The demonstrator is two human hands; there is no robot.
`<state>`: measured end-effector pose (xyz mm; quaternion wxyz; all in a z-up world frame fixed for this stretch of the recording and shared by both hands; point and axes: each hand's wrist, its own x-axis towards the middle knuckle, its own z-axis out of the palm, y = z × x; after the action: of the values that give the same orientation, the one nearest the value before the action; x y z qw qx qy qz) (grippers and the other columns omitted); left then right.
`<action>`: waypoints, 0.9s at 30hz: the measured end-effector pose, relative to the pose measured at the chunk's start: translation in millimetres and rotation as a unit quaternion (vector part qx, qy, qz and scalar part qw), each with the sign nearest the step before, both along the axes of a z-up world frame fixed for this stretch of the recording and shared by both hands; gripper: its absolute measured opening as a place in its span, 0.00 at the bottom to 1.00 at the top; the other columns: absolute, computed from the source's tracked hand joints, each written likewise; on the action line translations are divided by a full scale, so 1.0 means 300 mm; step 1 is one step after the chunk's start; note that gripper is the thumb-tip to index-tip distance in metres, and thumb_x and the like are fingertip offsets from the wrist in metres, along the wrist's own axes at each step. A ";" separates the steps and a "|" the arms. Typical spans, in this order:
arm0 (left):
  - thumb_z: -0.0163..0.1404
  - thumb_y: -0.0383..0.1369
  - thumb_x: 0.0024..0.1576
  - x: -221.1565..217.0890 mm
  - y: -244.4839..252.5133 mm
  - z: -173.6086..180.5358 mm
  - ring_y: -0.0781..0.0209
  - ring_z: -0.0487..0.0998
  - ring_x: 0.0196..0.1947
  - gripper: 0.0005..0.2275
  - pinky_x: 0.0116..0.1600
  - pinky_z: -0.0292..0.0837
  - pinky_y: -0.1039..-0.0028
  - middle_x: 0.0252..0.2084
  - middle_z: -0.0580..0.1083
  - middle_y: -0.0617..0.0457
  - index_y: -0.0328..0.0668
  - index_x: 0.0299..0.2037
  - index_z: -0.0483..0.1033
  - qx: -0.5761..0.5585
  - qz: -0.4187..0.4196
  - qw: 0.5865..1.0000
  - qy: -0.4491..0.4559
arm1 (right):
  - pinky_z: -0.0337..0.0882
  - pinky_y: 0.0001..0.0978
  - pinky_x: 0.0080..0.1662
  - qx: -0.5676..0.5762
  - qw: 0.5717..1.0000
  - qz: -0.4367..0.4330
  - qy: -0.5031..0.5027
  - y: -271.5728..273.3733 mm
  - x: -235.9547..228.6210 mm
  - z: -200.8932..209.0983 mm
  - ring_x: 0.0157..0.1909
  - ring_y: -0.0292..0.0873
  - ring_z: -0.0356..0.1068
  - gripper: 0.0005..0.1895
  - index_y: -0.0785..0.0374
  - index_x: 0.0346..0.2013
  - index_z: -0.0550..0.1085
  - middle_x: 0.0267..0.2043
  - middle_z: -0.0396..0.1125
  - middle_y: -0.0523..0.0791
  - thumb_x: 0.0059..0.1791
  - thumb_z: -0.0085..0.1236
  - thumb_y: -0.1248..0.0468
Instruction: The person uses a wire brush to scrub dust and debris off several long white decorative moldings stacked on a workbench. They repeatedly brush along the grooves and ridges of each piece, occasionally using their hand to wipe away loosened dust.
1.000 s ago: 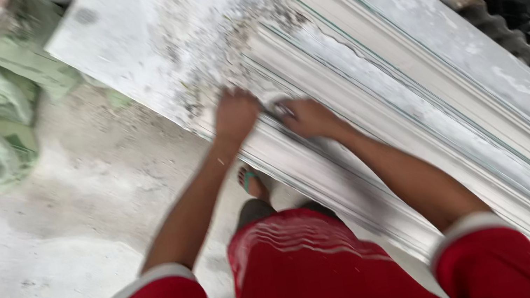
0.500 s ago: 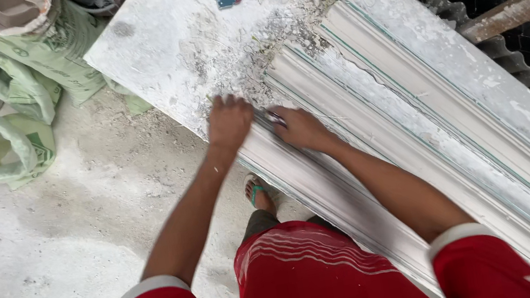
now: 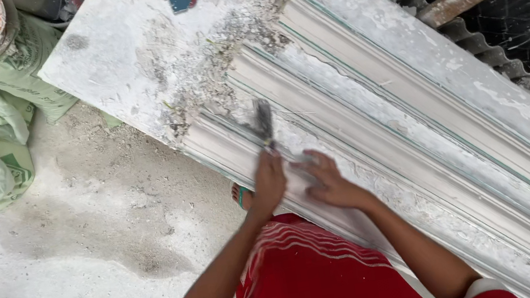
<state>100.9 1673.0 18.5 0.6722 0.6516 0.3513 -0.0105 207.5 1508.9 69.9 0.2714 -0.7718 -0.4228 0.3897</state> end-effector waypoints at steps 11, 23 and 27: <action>0.33 0.32 0.68 0.151 -0.391 0.140 0.28 0.80 0.44 0.26 0.46 0.79 0.45 0.56 0.64 0.36 0.28 0.75 0.44 0.262 -0.033 0.951 0.158 | 0.42 0.63 0.73 -0.160 0.929 -0.045 -0.330 -0.300 0.319 -0.115 0.80 0.62 0.40 0.44 0.48 0.78 0.52 0.81 0.41 0.55 0.53 0.37 0.30; 0.35 0.36 0.69 0.273 -0.232 -0.199 0.28 0.82 0.37 0.24 0.34 0.79 0.47 0.49 0.69 0.38 0.31 0.73 0.55 0.459 0.086 0.849 0.246 | 0.41 0.60 0.74 -0.134 0.930 -0.048 -0.340 -0.341 0.323 -0.131 0.80 0.57 0.40 0.43 0.47 0.77 0.51 0.81 0.41 0.53 0.54 0.35 0.31; 0.37 0.32 0.68 0.240 -0.449 -0.132 0.29 0.83 0.37 0.24 0.36 0.79 0.44 0.49 0.70 0.35 0.30 0.74 0.53 0.459 0.046 0.856 0.235 | 0.41 0.61 0.74 -0.121 0.928 -0.053 -0.348 -0.327 0.318 -0.141 0.80 0.58 0.40 0.42 0.48 0.77 0.51 0.80 0.41 0.54 0.54 0.35 0.31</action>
<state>172.9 1538.4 -21.1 0.1943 0.8472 0.4935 0.0300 303.0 1410.8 27.7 0.0319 -0.9074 -0.3984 0.1300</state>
